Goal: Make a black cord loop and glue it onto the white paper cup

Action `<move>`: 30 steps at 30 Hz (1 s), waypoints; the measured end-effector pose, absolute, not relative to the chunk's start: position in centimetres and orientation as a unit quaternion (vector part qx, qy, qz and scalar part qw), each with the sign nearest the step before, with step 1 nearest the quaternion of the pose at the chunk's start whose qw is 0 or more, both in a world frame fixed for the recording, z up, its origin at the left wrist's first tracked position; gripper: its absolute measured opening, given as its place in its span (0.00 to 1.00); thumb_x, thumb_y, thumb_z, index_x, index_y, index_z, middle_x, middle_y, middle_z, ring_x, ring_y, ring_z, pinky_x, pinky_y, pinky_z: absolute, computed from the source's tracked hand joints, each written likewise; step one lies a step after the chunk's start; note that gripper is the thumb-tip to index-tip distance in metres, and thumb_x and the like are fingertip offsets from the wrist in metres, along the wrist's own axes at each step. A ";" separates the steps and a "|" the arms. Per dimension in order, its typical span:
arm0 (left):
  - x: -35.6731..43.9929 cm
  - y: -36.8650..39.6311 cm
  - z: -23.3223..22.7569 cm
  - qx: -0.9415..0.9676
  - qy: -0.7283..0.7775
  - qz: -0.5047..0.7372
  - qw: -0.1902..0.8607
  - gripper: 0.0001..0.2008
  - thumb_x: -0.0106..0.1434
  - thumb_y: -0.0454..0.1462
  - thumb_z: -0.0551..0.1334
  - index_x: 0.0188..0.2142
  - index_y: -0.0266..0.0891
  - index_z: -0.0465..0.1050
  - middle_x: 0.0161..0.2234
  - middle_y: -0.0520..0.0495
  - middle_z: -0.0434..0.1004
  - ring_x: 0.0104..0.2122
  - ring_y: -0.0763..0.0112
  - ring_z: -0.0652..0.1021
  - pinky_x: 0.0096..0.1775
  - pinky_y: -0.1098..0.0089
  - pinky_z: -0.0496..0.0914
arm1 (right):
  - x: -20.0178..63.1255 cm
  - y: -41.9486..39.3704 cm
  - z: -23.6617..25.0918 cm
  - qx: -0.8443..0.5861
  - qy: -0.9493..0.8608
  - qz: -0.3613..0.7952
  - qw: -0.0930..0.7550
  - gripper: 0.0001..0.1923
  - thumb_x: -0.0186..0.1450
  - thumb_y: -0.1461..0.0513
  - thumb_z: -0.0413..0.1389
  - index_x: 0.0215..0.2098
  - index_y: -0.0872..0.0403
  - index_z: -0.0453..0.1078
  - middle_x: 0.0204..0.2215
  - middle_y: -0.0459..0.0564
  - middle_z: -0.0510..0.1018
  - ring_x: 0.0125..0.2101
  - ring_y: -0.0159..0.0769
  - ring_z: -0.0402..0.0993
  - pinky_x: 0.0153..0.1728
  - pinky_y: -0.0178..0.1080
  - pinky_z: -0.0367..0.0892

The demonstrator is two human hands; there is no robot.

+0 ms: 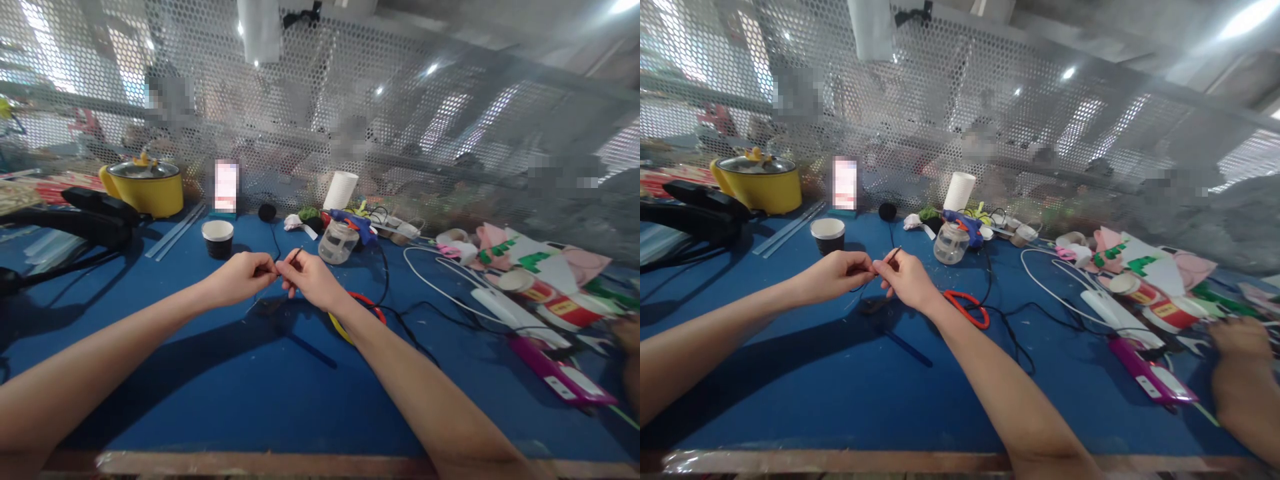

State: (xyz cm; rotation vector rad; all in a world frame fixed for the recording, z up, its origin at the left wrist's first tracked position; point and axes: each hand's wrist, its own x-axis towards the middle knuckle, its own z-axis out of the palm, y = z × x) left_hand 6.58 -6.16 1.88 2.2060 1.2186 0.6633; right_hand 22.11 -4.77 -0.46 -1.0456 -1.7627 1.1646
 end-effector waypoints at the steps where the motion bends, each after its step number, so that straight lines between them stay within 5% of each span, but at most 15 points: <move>1: 6.7 -6.2 1.8 0.819 0.455 0.246 0.249 0.07 0.54 0.35 0.52 0.24 0.34 0.65 0.19 0.54 0.63 0.21 0.78 0.63 0.24 0.75 0.56 | 22.1 -4.8 -0.4 -0.416 -0.694 0.447 0.382 0.11 0.57 0.56 0.52 0.25 0.55 0.57 0.13 0.38 0.66 0.11 0.23 0.62 0.13 0.28 0.60; 14: 7.1 -6.6 1.1 0.782 0.475 0.287 0.283 0.08 0.53 0.38 0.54 0.21 0.36 0.61 0.17 0.56 0.60 0.19 0.79 0.60 0.21 0.75 0.54 | 21.8 -5.3 -0.5 -0.450 -0.708 0.363 0.406 0.12 0.56 0.56 0.53 0.24 0.55 0.58 0.13 0.39 0.64 0.12 0.24 0.62 0.13 0.29 0.60; 23: 7.4 -7.0 1.7 0.677 0.462 0.303 0.487 0.09 0.51 0.40 0.57 0.23 0.35 0.63 0.19 0.56 0.61 0.18 0.82 0.57 0.19 0.76 0.51 | 22.3 -4.9 -0.5 -0.318 -0.662 0.533 0.420 0.14 0.55 0.53 0.54 0.26 0.56 0.61 0.18 0.41 0.68 0.17 0.25 0.65 0.15 0.29 0.63; 30: 7.2 -7.0 1.9 0.685 0.453 0.292 0.490 0.09 0.51 0.40 0.58 0.22 0.35 0.63 0.18 0.57 0.59 0.18 0.81 0.57 0.20 0.76 0.52 | 22.5 -4.7 -0.4 -0.339 -0.695 0.497 0.395 0.15 0.56 0.52 0.52 0.24 0.56 0.60 0.15 0.40 0.66 0.15 0.24 0.63 0.15 0.29 0.62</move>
